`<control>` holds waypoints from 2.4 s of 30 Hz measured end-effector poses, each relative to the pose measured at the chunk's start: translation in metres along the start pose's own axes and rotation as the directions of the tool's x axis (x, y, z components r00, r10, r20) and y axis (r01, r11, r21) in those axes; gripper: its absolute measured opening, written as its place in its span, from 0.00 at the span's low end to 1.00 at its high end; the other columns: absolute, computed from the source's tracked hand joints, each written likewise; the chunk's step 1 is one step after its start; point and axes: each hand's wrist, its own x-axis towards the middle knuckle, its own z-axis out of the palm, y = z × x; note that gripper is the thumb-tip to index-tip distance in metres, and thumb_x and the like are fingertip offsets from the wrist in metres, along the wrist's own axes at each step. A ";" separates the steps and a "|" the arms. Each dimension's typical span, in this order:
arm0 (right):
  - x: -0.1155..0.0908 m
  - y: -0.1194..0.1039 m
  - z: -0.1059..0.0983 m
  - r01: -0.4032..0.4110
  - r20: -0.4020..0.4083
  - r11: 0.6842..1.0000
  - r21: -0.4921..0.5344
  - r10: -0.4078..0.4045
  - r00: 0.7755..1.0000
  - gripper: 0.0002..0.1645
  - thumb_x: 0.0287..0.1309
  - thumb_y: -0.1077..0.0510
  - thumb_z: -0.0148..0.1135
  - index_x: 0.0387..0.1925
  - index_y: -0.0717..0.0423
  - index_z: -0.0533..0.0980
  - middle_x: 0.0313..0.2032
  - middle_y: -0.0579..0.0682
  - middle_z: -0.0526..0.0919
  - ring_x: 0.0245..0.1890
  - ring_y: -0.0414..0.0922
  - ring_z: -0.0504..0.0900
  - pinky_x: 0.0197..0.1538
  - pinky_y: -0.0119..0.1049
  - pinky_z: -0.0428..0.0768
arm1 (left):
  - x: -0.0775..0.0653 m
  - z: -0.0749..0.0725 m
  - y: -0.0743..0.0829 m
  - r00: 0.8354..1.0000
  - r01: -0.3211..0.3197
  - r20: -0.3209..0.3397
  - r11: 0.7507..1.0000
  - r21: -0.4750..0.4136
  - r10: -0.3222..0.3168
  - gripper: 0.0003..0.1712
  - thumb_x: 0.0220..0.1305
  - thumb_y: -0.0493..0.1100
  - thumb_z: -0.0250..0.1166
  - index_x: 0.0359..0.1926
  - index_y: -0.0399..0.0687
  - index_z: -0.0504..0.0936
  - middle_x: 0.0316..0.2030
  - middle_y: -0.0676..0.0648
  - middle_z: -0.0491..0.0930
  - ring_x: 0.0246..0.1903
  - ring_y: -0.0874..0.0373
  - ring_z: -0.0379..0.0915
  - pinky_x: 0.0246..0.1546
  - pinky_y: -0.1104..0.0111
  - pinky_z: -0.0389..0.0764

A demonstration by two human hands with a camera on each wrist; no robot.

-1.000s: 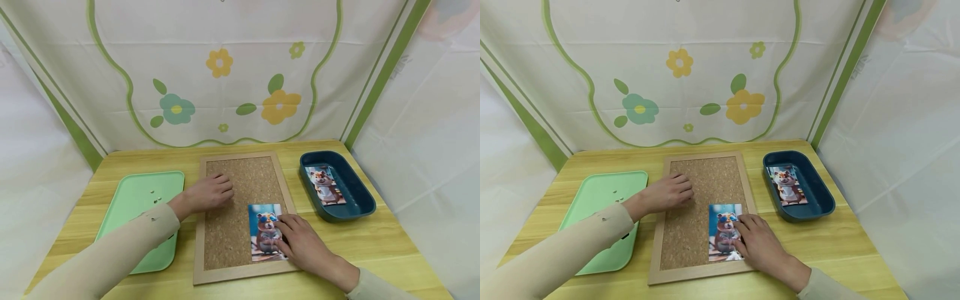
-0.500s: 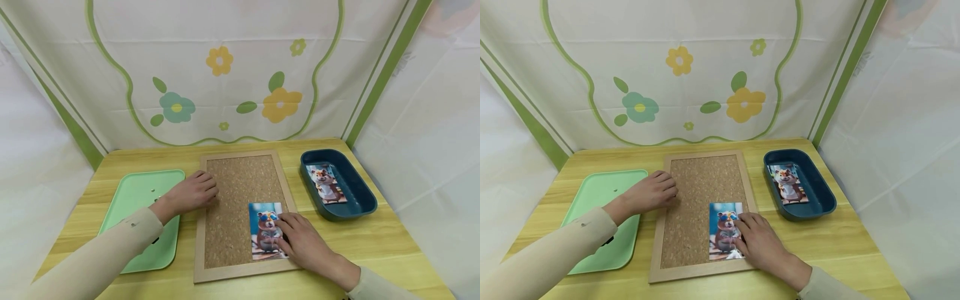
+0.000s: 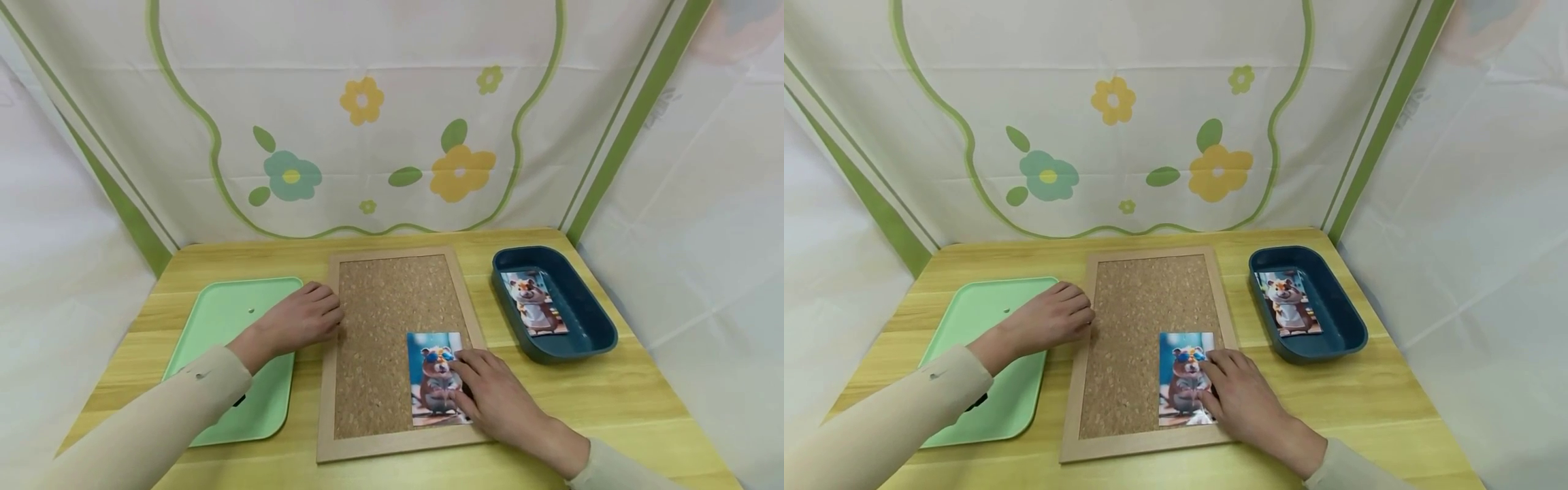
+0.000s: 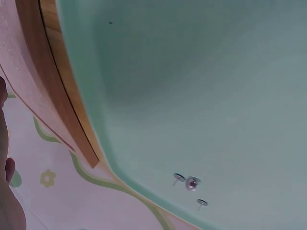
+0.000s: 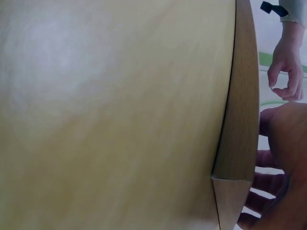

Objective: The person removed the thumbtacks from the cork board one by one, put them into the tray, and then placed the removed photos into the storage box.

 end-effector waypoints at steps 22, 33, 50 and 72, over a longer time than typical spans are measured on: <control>0.000 -0.001 -0.001 0.005 -0.022 1.000 0.001 -0.005 1.000 0.26 0.72 0.46 0.66 0.64 0.55 0.80 0.65 0.55 0.79 0.67 0.56 0.76 0.70 0.58 0.74 | -0.061 -0.012 -0.013 0.999 0.041 0.026 0.999 0.029 -0.041 0.21 0.81 0.45 0.40 0.38 0.46 0.78 0.37 0.49 0.77 0.42 0.49 0.73 0.54 0.53 0.77; -0.001 -0.001 0.000 0.002 -0.032 1.000 0.006 -0.002 0.999 0.26 0.71 0.46 0.67 0.63 0.54 0.80 0.64 0.54 0.80 0.65 0.55 0.77 0.69 0.58 0.75 | -0.117 -0.019 -0.030 0.991 0.128 -0.035 0.991 0.034 -0.127 0.28 0.84 0.45 0.32 0.36 0.42 0.77 0.34 0.45 0.76 0.41 0.45 0.74 0.49 0.51 0.77; 0.000 0.001 0.000 0.025 -0.072 1.000 0.003 -0.025 0.997 0.24 0.70 0.48 0.68 0.61 0.55 0.81 0.62 0.54 0.81 0.62 0.54 0.78 0.67 0.57 0.77 | -0.154 -0.015 -0.033 0.983 0.186 -0.004 0.982 0.027 -0.186 0.29 0.83 0.45 0.30 0.35 0.41 0.76 0.34 0.45 0.75 0.40 0.44 0.73 0.48 0.50 0.77; 0.001 0.002 0.002 0.024 -0.074 0.999 0.020 -0.023 0.997 0.23 0.70 0.49 0.67 0.61 0.55 0.81 0.62 0.54 0.81 0.63 0.54 0.78 0.67 0.58 0.76 | -0.158 -0.013 -0.027 0.969 0.246 0.026 0.969 -0.022 -0.245 0.32 0.77 0.47 0.27 0.37 0.41 0.78 0.36 0.43 0.78 0.41 0.42 0.75 0.48 0.49 0.76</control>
